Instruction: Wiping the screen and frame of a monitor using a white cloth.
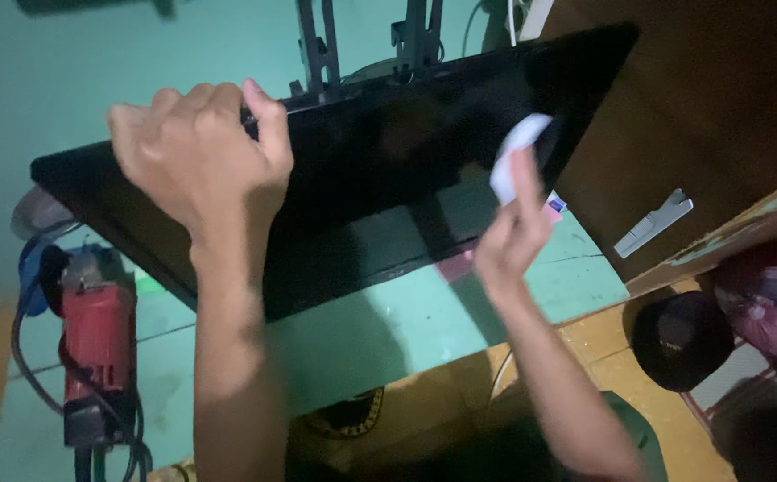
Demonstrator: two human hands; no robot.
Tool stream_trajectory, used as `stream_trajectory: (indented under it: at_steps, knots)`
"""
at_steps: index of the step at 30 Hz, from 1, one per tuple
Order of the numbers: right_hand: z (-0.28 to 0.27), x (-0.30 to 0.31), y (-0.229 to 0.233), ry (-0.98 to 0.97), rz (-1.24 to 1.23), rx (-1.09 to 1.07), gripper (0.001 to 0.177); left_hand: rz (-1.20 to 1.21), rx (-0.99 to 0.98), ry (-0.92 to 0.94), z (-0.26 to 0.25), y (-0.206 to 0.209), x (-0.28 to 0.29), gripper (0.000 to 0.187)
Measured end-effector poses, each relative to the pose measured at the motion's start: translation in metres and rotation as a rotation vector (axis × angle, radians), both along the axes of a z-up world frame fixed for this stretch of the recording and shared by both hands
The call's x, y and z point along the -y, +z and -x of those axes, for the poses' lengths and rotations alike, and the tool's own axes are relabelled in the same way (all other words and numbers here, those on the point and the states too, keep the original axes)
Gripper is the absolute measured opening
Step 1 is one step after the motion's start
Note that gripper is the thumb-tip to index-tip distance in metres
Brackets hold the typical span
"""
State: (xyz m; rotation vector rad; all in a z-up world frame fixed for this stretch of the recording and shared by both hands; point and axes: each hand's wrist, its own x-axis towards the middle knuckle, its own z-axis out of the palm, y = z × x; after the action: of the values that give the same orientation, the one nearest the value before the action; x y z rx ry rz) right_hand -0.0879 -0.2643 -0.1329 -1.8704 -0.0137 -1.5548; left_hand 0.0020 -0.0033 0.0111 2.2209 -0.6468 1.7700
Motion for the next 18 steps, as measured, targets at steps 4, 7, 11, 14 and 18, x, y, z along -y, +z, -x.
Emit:
stream_trajectory:
  at_steps: [4,7,11,14,18]
  knots:
    - [-0.024,0.049,0.021,-0.099,0.012,0.027,0.060,-0.040,-0.059,-0.001,-0.005,-0.004,-0.005,0.028]
    - [-0.038,0.054,0.031,-0.167,0.061,0.068,0.066,-0.081,-0.096,0.014,-0.007,-0.002,-0.005,0.028]
    - [-0.032,0.041,0.021,-0.259,0.139,-0.004,0.066,-0.120,-0.090,0.032,-0.015,-0.007,-0.005,0.028]
    - [-0.023,0.032,-0.005,-0.275,0.180,-0.084,0.064,-0.127,-0.083,0.033,-0.020,-0.014,-0.007,0.028]
    - [-0.001,0.013,-0.033,-0.199,0.206,-0.181,0.062,-0.170,-0.023,0.117,-0.026,-0.021,-0.009,0.022]
